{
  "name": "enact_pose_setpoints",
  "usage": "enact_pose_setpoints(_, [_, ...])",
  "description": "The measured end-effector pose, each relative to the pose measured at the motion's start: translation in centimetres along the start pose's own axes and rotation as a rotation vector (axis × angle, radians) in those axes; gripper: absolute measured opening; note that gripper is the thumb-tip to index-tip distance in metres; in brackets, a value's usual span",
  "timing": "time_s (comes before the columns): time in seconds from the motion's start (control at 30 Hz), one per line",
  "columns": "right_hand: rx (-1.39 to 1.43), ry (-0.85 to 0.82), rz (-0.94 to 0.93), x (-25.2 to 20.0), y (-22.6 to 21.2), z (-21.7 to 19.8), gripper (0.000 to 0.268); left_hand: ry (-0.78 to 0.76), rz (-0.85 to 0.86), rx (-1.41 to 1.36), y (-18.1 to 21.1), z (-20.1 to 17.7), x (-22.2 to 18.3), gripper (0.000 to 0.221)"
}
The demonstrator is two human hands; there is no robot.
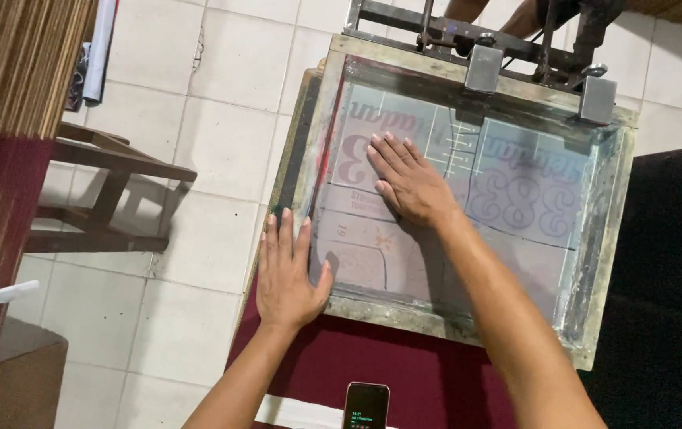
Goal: Aligning a screen printing frame and checking the registration on a garment.
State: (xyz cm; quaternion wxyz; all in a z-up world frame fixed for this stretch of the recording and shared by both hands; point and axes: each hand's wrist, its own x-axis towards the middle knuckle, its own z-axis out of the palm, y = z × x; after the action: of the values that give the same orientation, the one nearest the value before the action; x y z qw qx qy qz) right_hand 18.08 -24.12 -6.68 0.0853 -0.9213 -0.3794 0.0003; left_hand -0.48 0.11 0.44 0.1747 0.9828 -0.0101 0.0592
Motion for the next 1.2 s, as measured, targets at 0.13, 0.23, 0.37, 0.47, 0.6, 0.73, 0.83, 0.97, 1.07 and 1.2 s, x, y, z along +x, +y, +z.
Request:
enact_pose_setpoints(0.13, [0.095, 0.174, 0.128, -4.6, -4.4, -1.3, 0.052, -0.019, 0.0, -0.017, -0.2, -0.5, 0.1, 0.077])
enact_pose_setpoints(0.23, [0.256, 0.281, 0.332, -11.5, -11.0, -4.7, 0.053, -0.079, -0.035, -0.24, -0.9, -1.7, 0.0, 0.083])
enact_pose_setpoints(0.37, [0.2, 0.2, 0.477, -20.4, -16.1, -5.2, 0.069, -0.015, -0.039, -0.525, -2.7, -3.3, -2.7, 0.074])
enact_pose_setpoints(0.47, [0.049, 0.185, 0.545, -24.1, -16.2, -4.3, 0.07, -0.008, 0.011, -0.408, -2.9, -4.0, -7.7, 0.068])
enact_pose_setpoints(0.6, [0.013, 0.162, 0.513, -25.0, -15.4, -3.8, 0.051, -0.13, -0.081, -0.272, -3.4, -3.2, -14.3, 0.067])
enact_pose_setpoints(0.73, [0.07, 0.187, 0.495, -25.4, -14.6, -3.8, 0.049, -0.171, -0.038, -0.101, -4.8, -2.2, -18.0, 0.076])
enact_pose_setpoints(0.83, [0.076, 0.183, 0.449, -25.1, -14.3, -5.0, 0.05, -0.176, 0.115, 0.136, -5.9, -1.7, -18.7, 0.081])
enact_pose_setpoints(0.97, [0.099, 0.226, 0.377, -25.1, -13.5, -10.5, 0.051, -0.146, 0.163, 0.214, -6.1, -1.5, -18.5, 0.087])
enact_pose_setpoints(1.07, [-0.02, 0.258, 0.322, -24.7, -11.7, -17.6, 0.054, -0.127, 0.175, 0.217, -6.1, -1.6, -18.2, 0.091])
enact_pose_setpoints(1.2, [-0.347, 0.337, 0.244, -21.5, -9.2, -29.3, 0.058, -0.108, 0.169, 0.198, -5.7, -1.9, -18.2, 0.091])
